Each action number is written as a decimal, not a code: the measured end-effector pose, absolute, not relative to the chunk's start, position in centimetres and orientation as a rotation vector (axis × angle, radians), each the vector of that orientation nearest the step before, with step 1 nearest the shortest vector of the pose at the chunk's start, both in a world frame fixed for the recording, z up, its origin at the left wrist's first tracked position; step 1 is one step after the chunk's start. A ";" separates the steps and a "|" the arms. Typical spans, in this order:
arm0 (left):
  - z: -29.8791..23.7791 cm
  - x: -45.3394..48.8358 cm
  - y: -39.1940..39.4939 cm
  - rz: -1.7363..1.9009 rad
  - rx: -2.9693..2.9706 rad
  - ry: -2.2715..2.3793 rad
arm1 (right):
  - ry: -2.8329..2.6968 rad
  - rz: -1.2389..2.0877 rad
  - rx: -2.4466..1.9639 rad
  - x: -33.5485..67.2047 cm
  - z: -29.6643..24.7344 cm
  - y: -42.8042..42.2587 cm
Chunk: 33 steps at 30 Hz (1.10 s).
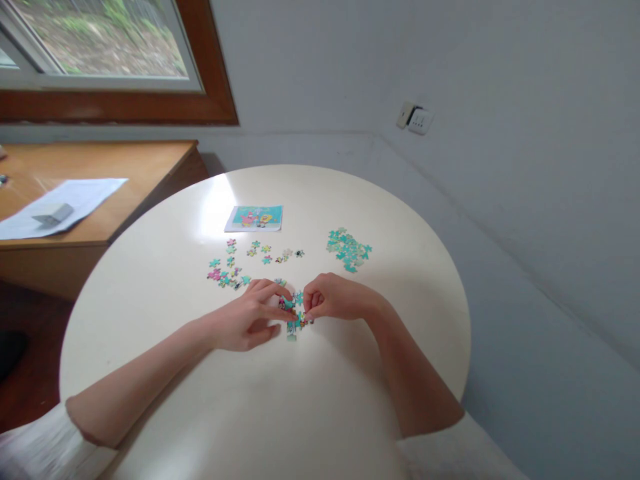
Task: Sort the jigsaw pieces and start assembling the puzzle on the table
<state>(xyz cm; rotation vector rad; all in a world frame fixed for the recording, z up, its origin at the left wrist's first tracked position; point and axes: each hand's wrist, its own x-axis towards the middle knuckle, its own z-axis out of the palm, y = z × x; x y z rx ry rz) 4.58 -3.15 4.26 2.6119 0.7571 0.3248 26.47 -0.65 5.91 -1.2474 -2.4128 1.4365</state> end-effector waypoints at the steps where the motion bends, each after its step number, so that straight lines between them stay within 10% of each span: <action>1: 4.3 4.6 -3.2 0.325 2.612 0.757 | -2.412 1.443 -1.243 26.5 5.9 -0.6; 33: 4.2 4.6 -3.2 0.322 2.619 0.765 | -2.337 1.319 -1.270 26.6 5.9 -0.5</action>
